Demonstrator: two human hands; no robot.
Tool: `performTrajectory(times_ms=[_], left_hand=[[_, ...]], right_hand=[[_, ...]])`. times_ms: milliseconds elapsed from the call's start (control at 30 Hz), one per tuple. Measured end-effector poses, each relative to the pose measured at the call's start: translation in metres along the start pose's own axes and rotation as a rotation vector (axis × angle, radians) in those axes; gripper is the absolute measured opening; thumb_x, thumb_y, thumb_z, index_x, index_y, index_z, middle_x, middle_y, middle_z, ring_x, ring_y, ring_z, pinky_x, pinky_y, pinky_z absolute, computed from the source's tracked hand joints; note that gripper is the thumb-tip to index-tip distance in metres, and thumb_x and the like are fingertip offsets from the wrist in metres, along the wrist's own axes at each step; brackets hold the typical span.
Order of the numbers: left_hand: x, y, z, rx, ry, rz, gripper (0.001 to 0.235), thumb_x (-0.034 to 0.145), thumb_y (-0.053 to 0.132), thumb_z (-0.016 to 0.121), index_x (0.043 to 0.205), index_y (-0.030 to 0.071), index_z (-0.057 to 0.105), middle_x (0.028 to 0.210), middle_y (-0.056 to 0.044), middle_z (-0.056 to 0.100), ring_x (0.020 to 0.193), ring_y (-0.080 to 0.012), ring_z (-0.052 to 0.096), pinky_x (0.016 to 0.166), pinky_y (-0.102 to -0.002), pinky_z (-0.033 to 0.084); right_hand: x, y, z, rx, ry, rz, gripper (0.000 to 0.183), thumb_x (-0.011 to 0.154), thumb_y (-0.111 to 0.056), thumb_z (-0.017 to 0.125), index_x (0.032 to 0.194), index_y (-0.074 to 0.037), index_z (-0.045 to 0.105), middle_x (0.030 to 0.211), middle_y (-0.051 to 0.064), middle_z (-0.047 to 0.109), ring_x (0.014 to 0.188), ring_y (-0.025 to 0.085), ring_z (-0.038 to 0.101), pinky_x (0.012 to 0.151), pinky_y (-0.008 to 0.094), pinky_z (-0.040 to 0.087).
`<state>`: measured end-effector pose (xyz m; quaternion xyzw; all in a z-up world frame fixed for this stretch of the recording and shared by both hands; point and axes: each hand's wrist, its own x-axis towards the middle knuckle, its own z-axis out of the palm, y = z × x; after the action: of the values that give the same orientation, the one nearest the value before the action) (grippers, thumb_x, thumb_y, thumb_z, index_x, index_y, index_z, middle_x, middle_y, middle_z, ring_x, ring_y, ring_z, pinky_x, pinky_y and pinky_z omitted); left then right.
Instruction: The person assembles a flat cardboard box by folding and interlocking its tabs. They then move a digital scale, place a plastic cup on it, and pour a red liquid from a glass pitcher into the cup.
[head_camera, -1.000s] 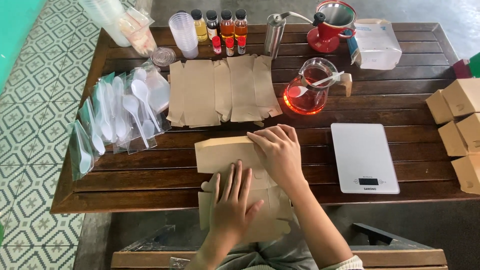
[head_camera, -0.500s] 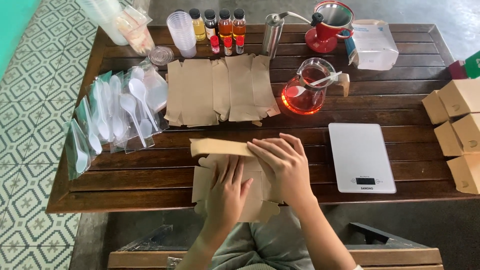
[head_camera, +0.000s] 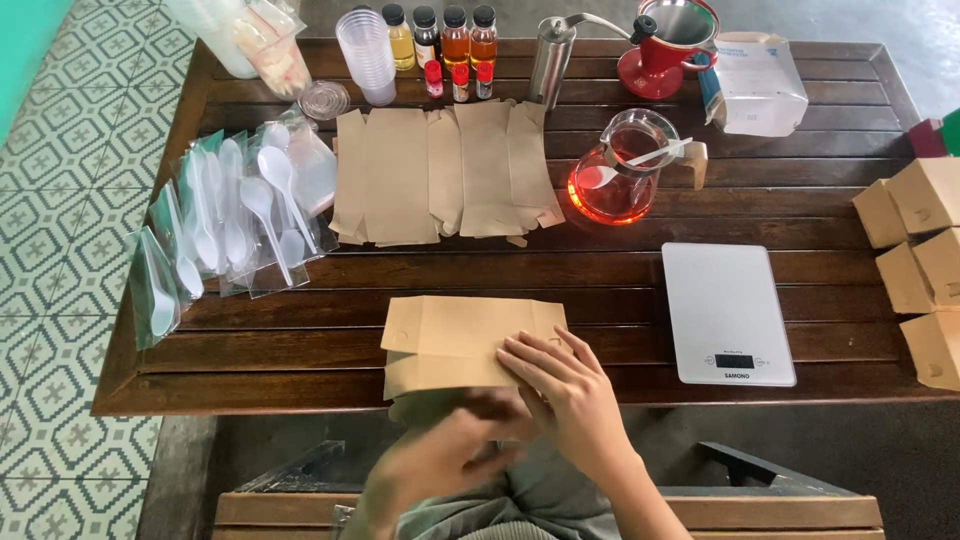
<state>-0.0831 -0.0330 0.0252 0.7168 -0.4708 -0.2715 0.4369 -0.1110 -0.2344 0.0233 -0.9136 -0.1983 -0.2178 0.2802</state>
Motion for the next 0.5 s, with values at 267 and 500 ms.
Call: performTrajectory(times_ms=[267, 500], left_hand=[[-0.004, 0.035, -0.037, 0.051, 0.280, 0.153, 0.027, 0.104, 0.021, 0.055, 0.125, 0.009, 0.067, 0.117, -0.005, 0.075, 0.099, -0.0224, 0.071, 0.092, -0.035, 0.054], [0.019, -0.023, -0.028, 0.835, 0.711, -0.109, 0.052, 0.107, 0.030, 0.050, 0.148, -0.002, 0.049, 0.157, -0.018, 0.046, 0.144, -0.0314, 0.046, 0.119, -0.044, 0.038]], right_hand=[[-0.010, 0.000, 0.003, -0.019, -0.111, 0.046, 0.050, 0.093, -0.041, 0.073, 0.132, -0.011, 0.067, 0.141, 0.009, 0.065, 0.134, 0.024, 0.059, 0.119, 0.048, 0.036], [0.025, -0.013, 0.005, -0.017, -0.129, 0.202, 0.058, 0.107, -0.041, 0.043, 0.152, -0.003, 0.044, 0.156, 0.019, 0.048, 0.145, 0.032, 0.046, 0.116, 0.045, 0.037]])
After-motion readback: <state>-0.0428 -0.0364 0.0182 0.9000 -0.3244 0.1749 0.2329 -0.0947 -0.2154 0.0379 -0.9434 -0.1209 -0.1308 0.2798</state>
